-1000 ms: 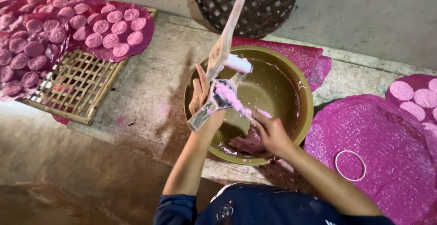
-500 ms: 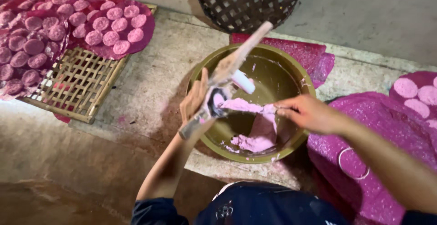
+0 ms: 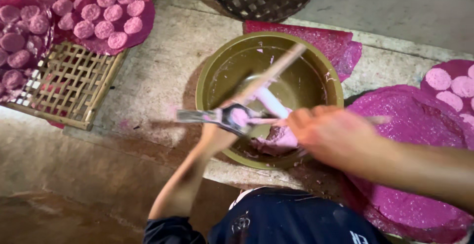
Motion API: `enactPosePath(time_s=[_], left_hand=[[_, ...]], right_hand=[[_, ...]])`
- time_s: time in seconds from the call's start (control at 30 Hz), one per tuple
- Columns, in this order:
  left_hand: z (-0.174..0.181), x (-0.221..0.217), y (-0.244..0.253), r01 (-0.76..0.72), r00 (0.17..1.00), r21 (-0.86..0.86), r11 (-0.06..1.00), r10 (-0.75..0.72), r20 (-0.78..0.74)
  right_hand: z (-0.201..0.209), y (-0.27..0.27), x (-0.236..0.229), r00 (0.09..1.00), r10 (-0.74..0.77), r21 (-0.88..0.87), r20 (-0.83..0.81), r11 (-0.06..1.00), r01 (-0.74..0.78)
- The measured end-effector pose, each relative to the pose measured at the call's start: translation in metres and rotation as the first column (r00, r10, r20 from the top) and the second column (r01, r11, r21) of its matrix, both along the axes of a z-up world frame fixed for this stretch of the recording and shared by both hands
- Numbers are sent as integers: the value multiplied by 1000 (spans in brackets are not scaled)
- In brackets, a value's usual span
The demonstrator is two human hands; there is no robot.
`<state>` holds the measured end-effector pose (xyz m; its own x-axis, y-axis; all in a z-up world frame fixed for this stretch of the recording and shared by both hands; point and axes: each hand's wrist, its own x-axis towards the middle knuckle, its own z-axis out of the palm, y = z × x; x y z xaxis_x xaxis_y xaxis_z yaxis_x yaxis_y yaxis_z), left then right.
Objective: The person scoops pink paste from a bowl using a wooden stick and fills a handheld metal mold. They press the mold onto a pink glittery mat to form circular items, then release and repeat the process. Finished circles accumulate on the mat and a nearby tray.
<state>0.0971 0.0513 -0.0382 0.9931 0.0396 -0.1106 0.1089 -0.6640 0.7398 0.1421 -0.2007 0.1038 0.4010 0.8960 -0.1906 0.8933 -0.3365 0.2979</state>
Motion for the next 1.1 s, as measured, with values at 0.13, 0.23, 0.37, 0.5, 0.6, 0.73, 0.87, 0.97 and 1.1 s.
enactPosePath(time_s=[0.13,0.23,0.37,0.5,0.6,0.73,0.87,0.97,1.1], left_hand=[[3,3,15,10,901,173,985,-84,425],[-8,4,5,55,894,116,992,-101,436],[-12,2,-12,115,744,256,960,-254,618],[-1,2,-1,-62,984,99,993,44,174],[-1,9,40,-296,955,28,955,296,-20],[-27,5,64,-16,791,-497,867,315,524],[-67,-17,18,-289,942,-682,672,327,-77],[-83,-34,-51,-27,999,-949,314,-10,-32],[-68,-36,-124,407,845,-845,347,-495,203]], right_hand=[[25,-5,4,992,52,149,117,986,-69],[-21,24,3,980,120,55,159,990,-130],[-70,56,-2,995,72,92,76,993,-79],[-55,29,1,996,63,248,-61,968,-46],[-51,-6,6,927,-319,-46,-197,948,316],[-95,-17,17,904,-278,5,-324,955,296],[-129,-26,28,732,-289,70,-617,906,417],[-120,-49,28,-62,549,65,-833,210,976],[-114,-96,3,240,909,506,-341,-37,862]])
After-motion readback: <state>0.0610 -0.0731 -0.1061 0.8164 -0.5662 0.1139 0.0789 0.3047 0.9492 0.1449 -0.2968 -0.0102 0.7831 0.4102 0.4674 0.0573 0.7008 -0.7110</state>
